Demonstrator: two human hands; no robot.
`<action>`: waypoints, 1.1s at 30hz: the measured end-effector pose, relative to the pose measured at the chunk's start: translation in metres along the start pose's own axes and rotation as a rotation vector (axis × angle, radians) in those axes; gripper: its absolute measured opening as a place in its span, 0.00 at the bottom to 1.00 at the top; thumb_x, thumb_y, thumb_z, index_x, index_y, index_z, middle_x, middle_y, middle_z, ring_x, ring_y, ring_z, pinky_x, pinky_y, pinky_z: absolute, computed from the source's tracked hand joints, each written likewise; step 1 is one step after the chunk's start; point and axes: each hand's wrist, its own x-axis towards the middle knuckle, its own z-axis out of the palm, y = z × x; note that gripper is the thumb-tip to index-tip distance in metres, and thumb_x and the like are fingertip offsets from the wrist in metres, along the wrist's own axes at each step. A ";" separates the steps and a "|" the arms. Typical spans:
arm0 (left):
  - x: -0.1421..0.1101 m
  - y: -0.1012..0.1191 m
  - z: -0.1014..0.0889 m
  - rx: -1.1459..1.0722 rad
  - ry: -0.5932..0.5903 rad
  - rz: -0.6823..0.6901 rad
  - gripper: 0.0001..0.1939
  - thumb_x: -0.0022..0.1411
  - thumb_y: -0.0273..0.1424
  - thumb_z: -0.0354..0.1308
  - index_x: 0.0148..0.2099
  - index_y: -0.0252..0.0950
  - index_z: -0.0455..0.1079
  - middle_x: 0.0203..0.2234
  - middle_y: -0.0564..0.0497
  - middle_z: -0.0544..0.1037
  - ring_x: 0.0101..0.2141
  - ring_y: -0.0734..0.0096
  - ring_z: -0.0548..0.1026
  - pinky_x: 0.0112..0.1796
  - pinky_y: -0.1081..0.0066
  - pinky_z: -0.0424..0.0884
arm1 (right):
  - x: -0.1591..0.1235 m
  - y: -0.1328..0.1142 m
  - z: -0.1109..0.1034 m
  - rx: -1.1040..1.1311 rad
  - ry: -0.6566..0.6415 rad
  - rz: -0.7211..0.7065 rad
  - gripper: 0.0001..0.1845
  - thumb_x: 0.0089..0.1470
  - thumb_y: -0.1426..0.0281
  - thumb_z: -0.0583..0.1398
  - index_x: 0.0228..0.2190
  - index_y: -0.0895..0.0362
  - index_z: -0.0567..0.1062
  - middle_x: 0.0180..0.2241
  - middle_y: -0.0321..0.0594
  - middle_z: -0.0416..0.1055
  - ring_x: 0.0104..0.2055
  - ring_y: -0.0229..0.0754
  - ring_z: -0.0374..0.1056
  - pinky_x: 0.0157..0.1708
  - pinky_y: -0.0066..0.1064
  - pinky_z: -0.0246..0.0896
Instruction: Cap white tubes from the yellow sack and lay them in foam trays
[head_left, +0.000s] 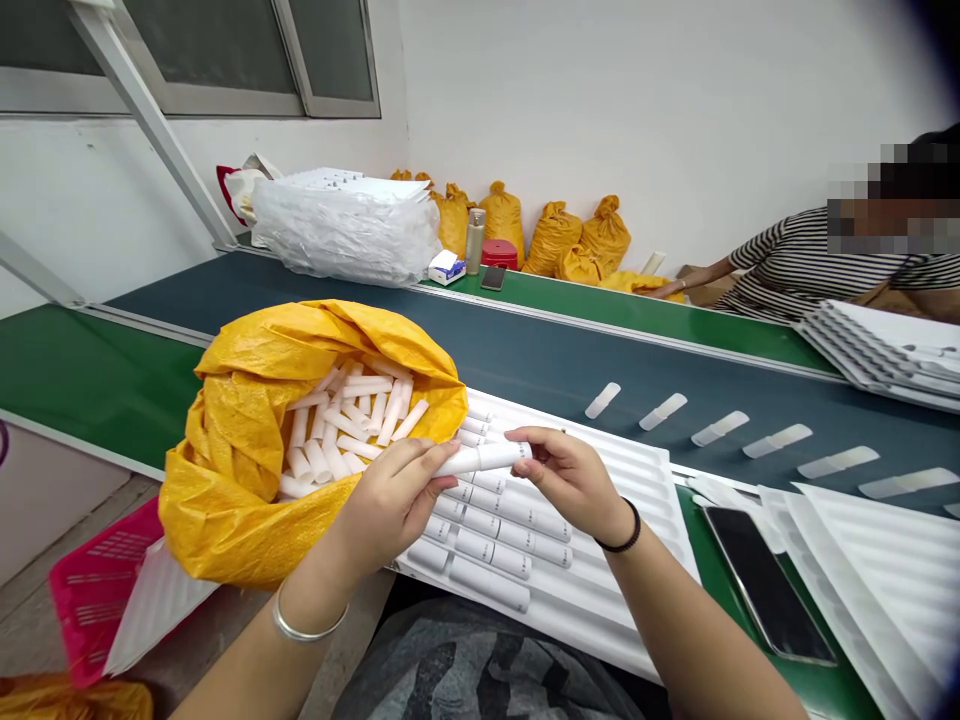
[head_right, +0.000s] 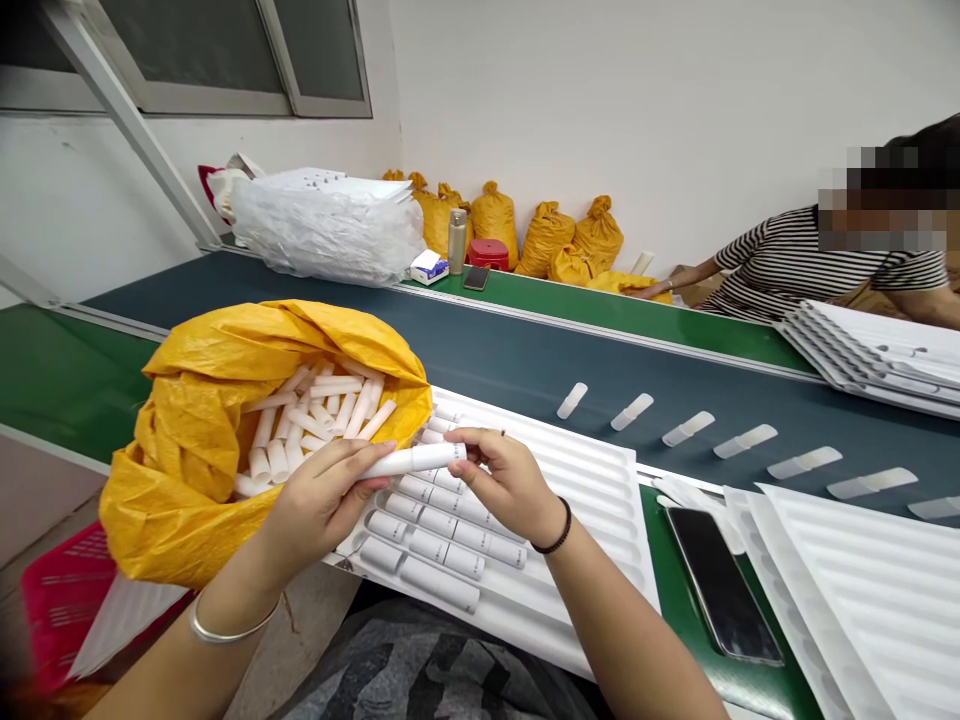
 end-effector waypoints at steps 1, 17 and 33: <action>0.000 0.000 0.000 0.018 0.009 0.021 0.21 0.62 0.21 0.54 0.57 0.33 0.63 0.38 0.44 0.72 0.40 0.66 0.70 0.42 0.66 0.69 | -0.001 0.000 0.000 0.041 -0.009 0.026 0.16 0.58 0.65 0.59 0.47 0.56 0.72 0.30 0.39 0.71 0.30 0.38 0.69 0.31 0.30 0.66; 0.002 0.003 0.001 -0.030 -0.004 -0.130 0.19 0.62 0.28 0.58 0.55 0.35 0.65 0.40 0.47 0.75 0.42 0.68 0.73 0.45 0.70 0.70 | -0.001 -0.013 0.003 0.038 0.081 -0.098 0.14 0.57 0.72 0.59 0.46 0.52 0.70 0.40 0.42 0.70 0.39 0.41 0.66 0.38 0.34 0.63; 0.002 0.016 0.012 -0.347 -0.017 -0.566 0.13 0.64 0.37 0.55 0.45 0.36 0.73 0.33 0.51 0.79 0.33 0.69 0.75 0.35 0.72 0.70 | 0.010 -0.012 0.020 0.395 0.221 0.067 0.20 0.61 0.59 0.54 0.52 0.54 0.69 0.40 0.43 0.70 0.32 0.37 0.66 0.33 0.33 0.67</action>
